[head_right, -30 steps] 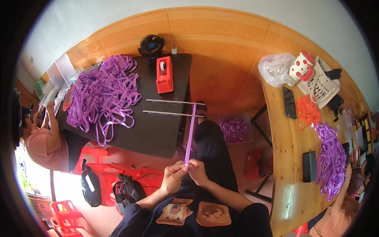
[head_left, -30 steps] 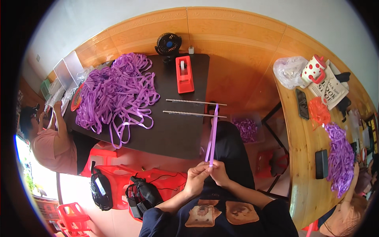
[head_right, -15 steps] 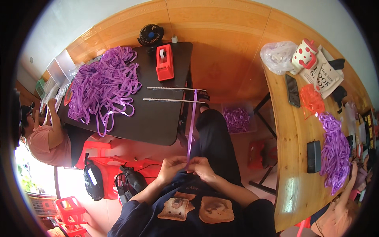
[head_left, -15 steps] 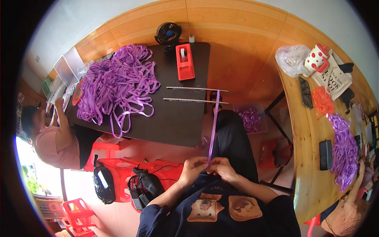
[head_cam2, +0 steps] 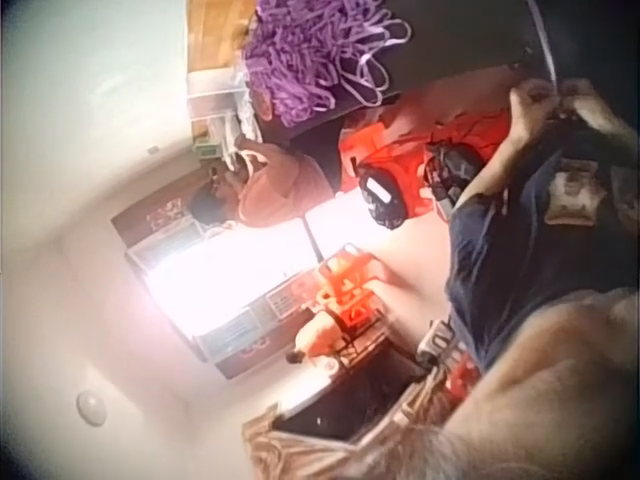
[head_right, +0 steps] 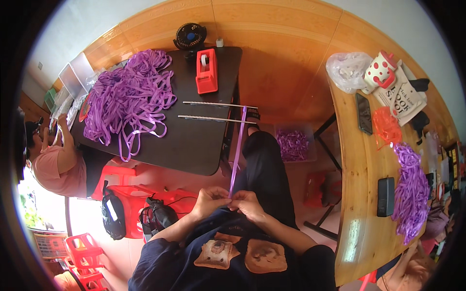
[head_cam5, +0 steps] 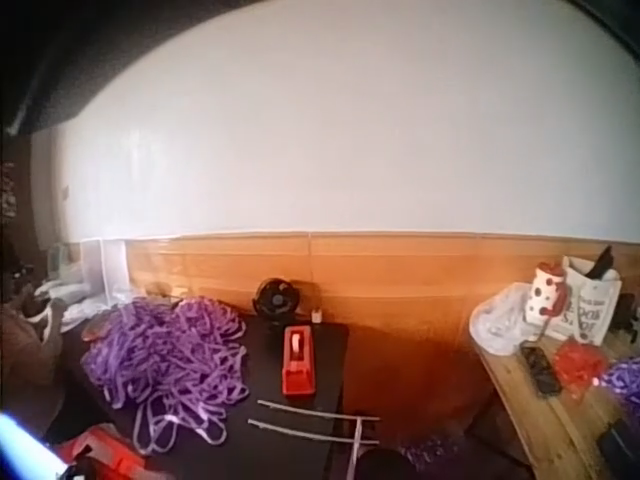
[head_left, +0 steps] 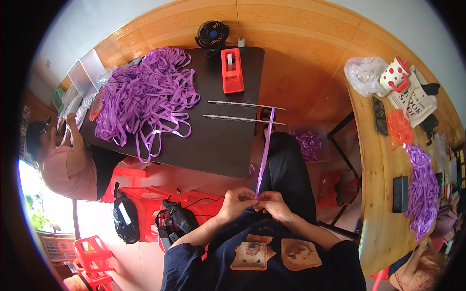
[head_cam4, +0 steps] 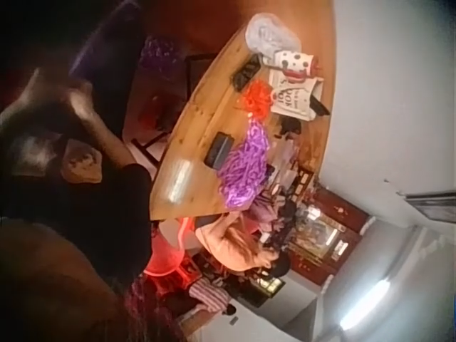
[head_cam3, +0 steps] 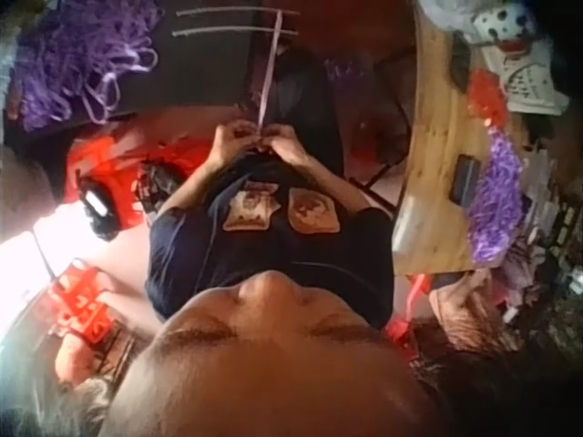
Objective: The recorder is wrapping purple ribbons around a metal jig and using tape to secure them to create bows.
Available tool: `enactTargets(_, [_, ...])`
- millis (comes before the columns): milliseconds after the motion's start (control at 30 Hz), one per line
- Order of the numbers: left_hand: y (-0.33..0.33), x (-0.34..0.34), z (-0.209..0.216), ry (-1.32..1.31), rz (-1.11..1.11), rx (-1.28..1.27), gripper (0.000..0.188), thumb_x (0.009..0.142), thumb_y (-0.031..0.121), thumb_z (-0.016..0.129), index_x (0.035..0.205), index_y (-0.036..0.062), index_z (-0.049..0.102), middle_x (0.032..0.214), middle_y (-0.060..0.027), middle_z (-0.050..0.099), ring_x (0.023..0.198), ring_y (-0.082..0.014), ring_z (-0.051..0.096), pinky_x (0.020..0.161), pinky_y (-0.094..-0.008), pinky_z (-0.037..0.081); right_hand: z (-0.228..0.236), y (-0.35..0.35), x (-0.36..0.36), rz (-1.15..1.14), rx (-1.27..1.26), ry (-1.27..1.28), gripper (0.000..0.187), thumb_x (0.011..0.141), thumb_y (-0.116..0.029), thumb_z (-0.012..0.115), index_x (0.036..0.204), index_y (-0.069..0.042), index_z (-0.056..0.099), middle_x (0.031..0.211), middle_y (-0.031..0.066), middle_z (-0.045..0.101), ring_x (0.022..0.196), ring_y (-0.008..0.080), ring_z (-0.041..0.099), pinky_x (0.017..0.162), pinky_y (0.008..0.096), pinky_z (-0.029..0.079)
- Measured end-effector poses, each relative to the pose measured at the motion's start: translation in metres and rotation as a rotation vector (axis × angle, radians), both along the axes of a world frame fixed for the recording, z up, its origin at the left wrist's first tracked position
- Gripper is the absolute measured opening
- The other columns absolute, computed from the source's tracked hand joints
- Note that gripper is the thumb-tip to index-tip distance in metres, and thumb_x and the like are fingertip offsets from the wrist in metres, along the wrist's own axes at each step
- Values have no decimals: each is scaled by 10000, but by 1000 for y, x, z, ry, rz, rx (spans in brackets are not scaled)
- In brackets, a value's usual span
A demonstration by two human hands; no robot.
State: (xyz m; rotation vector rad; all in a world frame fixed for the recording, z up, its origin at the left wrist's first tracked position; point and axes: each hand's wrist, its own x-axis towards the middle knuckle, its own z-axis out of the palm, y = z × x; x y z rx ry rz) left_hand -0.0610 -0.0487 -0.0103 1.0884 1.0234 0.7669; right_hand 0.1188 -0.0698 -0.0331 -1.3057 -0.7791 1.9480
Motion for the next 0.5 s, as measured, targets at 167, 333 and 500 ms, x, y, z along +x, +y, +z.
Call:
enactTargets(167, [10, 2, 19, -103, -62, -151, 147, 790, 21, 709, 915, -40, 664, 829, -63, 676, 774, -90, 619, 711, -227, 505, 1, 1, 1, 27, 2, -6, 99, 776, -110, 713, 827, -81, 634, 740, 25, 681, 632, 79, 634, 509, 169, 400])
enactTargets(333, [30, 3, 14, -47, -73, -240, 106, 786, 67, 721, 863, -2, 693, 773, -33, 664, 656, -74, 559, 568, -210, 414, 1, 0, 4, 59, -4, -23, 84, 792, -108, 698, 844, -79, 638, 771, 27, 686, 657, 79, 637, 515, 172, 407])
enactTargets(500, [39, 22, 21, -195, 76, -336, 95, 790, 87, 722, 857, 32, 684, 769, -19, 656, 640, -72, 535, 543, -210, 374, -1, -3, 9, 48, 20, -12, 60, 810, -91, 673, 852, -71, 635, 785, 31, 685, 675, 80, 639, 528, 170, 414])
